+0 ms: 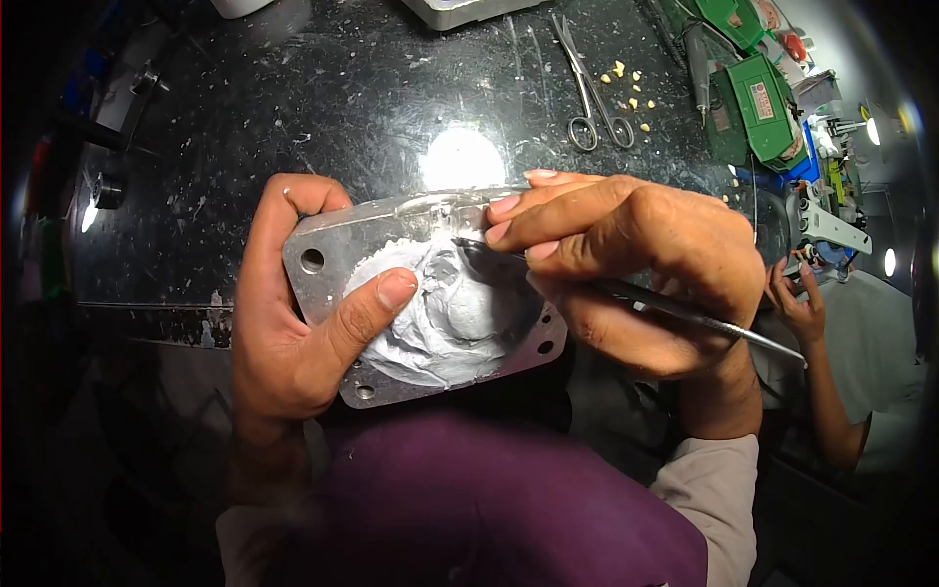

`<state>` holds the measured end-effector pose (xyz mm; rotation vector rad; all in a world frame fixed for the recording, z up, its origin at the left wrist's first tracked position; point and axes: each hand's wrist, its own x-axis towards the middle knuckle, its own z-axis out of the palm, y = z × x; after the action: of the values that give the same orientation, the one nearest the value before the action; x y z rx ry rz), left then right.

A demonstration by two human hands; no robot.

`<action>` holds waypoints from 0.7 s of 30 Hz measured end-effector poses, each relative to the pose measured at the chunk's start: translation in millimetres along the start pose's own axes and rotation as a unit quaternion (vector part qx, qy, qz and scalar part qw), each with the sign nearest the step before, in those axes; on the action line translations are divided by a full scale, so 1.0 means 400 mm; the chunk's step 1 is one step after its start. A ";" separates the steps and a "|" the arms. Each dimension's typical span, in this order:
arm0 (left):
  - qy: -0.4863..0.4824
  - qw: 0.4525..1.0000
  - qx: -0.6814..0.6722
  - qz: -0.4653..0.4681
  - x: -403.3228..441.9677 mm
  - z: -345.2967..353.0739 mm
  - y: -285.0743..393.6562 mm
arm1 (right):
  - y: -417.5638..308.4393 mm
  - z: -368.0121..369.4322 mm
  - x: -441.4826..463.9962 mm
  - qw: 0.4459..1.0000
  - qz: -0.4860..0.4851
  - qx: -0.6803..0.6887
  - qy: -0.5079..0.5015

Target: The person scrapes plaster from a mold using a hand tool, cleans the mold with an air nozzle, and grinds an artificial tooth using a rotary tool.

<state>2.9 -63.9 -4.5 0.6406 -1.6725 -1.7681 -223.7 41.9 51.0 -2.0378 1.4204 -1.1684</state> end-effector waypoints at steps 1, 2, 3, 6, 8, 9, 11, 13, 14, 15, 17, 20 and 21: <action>0.001 1.000 -0.002 0.002 0.000 0.000 -0.001 | -0.002 -0.002 0.001 1.000 0.001 0.001 0.000; 0.003 1.000 -0.004 0.003 -0.001 0.001 -0.002 | -0.003 -0.003 0.001 1.000 0.006 -0.002 -0.004; 0.003 1.000 -0.003 0.002 -0.001 0.002 -0.002 | -0.004 -0.003 0.001 1.000 0.011 -0.005 -0.008; 0.006 1.000 -0.010 -0.002 -0.001 0.004 -0.003 | -0.014 0.006 -0.005 1.000 0.004 -0.026 0.005; 0.008 1.000 -0.008 0.006 -0.001 0.003 -0.007 | 0.001 0.003 -0.013 1.000 -0.006 -0.020 -0.001; 0.007 1.000 -0.008 0.006 -0.002 0.002 -0.008 | 0.008 0.000 -0.019 1.000 -0.017 -0.015 -0.007; 0.009 1.000 0.008 0.014 -0.002 0.000 -0.008 | 0.022 -0.003 -0.035 1.000 -0.012 -0.001 -0.014; 0.008 1.000 0.006 0.016 -0.001 0.000 -0.010 | 0.048 0.000 -0.055 0.999 -0.024 0.030 -0.006; 0.006 1.000 0.004 0.017 -0.001 0.001 -0.010 | 0.042 -0.004 -0.060 0.997 0.005 0.079 0.002; 0.005 1.000 0.005 0.019 -0.001 0.003 -0.009 | 0.042 0.001 -0.063 0.997 0.004 0.078 0.004; 0.013 1.000 0.011 0.010 -0.003 0.006 -0.006 | 0.047 0.022 -0.066 0.996 -0.014 0.078 0.038; 0.026 0.999 0.013 0.017 -0.005 0.012 -0.006 | 0.029 0.038 -0.068 0.998 -0.007 0.030 0.046; 0.026 0.999 0.014 0.018 -0.004 0.010 -0.006 | 0.022 0.041 -0.067 0.999 -0.003 0.015 0.052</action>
<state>0.9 -59.9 -6.5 0.6596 -1.6653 -1.6909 -219.4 60.3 24.2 -1.9870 1.4361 -1.3075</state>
